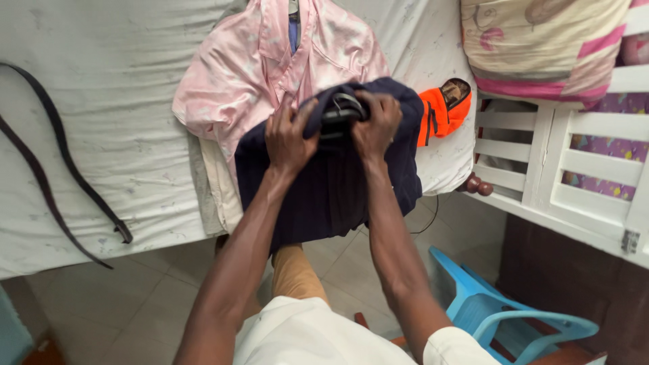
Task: The person folds a white shirt on a bed, places it in a wardrobe, and then places a jacket and a shirt onto hangers and hangs them inside the wardrobe.
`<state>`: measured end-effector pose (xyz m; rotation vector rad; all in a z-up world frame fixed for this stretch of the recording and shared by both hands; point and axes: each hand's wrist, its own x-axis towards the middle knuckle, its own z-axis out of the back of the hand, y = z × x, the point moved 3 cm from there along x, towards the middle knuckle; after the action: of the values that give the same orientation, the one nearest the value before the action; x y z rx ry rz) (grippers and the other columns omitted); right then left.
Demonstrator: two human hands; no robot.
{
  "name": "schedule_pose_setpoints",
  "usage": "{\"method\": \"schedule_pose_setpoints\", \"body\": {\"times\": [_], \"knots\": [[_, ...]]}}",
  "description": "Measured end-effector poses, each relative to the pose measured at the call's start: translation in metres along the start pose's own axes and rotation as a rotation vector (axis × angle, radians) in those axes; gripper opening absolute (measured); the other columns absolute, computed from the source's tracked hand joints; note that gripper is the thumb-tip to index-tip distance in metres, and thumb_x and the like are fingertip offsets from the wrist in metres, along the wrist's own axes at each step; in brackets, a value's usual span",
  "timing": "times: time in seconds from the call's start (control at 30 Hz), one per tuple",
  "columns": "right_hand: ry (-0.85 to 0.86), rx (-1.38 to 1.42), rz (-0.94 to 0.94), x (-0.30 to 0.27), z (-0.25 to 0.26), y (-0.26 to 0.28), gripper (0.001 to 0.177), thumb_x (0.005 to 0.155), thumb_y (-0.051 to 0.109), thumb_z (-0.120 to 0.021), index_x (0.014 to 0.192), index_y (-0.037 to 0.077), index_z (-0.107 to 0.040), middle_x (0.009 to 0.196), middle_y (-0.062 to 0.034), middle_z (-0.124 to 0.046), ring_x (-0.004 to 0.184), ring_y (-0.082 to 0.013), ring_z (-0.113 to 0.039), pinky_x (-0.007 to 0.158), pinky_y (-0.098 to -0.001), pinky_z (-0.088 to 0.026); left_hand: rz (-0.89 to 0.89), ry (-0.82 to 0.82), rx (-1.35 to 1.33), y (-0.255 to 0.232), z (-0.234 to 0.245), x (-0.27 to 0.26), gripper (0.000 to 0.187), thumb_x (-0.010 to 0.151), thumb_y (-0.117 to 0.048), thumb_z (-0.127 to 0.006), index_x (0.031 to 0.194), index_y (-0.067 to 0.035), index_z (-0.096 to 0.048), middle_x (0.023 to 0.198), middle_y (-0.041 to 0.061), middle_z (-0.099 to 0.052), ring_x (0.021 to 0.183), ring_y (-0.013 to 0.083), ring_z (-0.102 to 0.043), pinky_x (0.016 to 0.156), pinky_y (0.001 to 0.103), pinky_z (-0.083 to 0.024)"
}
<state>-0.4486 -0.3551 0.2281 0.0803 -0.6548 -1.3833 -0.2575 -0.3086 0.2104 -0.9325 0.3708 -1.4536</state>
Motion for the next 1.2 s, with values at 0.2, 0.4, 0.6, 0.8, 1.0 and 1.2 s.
{"method": "schedule_pose_setpoints", "body": {"times": [0.2, 0.4, 0.6, 0.8, 1.0, 1.2], "knots": [[-0.194, -0.046, -0.150, -0.066, 0.122, 0.070, 0.034, 0.085, 0.036, -0.086, 0.111, 0.017, -0.075, 0.110, -0.0085, -0.060, 0.108, -0.0316, -0.056, 0.098, -0.0457, -0.043, -0.150, 0.047, -0.090, -0.084, 0.089, -0.037, 0.057, 0.076, -0.018, -0.089, 0.130, -0.017, -0.071, 0.090, 0.007, -0.058, 0.084, 0.0268, -0.061, 0.079, 0.042, -0.049], [-0.413, -0.181, -0.214, -0.119, 0.241, 0.138, 0.037, 0.084, 0.040, -0.084, 0.112, 0.016, -0.076, 0.115, -0.0085, -0.061, 0.113, -0.0300, -0.057, 0.101, -0.0447, -0.045, -0.299, 0.125, -0.327, -0.155, 0.168, -0.056, 0.058, 0.075, -0.020, -0.090, 0.130, -0.016, -0.071, 0.091, 0.007, -0.058, 0.079, 0.0265, -0.056, 0.075, 0.042, -0.048], [-0.673, -0.145, -0.333, -0.186, 0.348, 0.220, 0.037, 0.090, 0.027, -0.091, 0.119, 0.012, -0.074, 0.126, -0.0076, -0.053, 0.124, -0.0263, -0.057, 0.107, -0.0406, -0.053, -0.619, 0.419, -0.661, -0.211, 0.242, -0.054, 0.056, 0.081, -0.019, -0.091, 0.133, -0.018, -0.071, 0.112, 0.007, -0.065, 0.101, 0.0274, -0.062, 0.092, 0.041, -0.050], [-0.713, -0.401, -0.468, -0.253, 0.427, 0.330, 0.046, 0.081, 0.022, -0.100, 0.119, 0.011, -0.076, 0.124, -0.0056, -0.056, 0.121, -0.0234, -0.061, 0.103, -0.0383, -0.057, -0.882, 0.516, -0.855, -0.266, 0.320, -0.051, 0.052, 0.072, -0.004, -0.081, 0.121, -0.018, -0.074, 0.140, 0.010, -0.062, 0.129, 0.0312, -0.058, 0.111, 0.043, -0.047], [-0.815, -0.643, -0.632, -0.324, 0.467, 0.426, 0.047, 0.077, 0.013, -0.102, 0.117, 0.009, -0.077, 0.120, -0.0065, -0.062, 0.116, -0.0239, -0.064, 0.102, -0.0372, -0.057, -1.077, 0.508, -0.901, -0.321, 0.377, -0.098, 0.045, 0.079, 0.009, -0.067, 0.121, -0.003, -0.072, 0.130, 0.008, -0.072, 0.131, 0.0274, -0.065, 0.121, 0.048, -0.048], [-0.887, -0.604, -0.765, -0.399, 0.467, 0.517, 0.048, 0.072, -0.002, -0.091, 0.116, 0.007, -0.075, 0.117, -0.0080, -0.060, 0.115, -0.0220, -0.066, 0.099, -0.0340, -0.058, -0.900, 0.805, -1.200, -0.335, 0.431, -0.148, 0.033, 0.087, 0.016, -0.057, 0.113, -0.003, -0.066, 0.127, 0.009, -0.075, 0.131, 0.0230, -0.069, 0.122, 0.041, -0.047]]}}
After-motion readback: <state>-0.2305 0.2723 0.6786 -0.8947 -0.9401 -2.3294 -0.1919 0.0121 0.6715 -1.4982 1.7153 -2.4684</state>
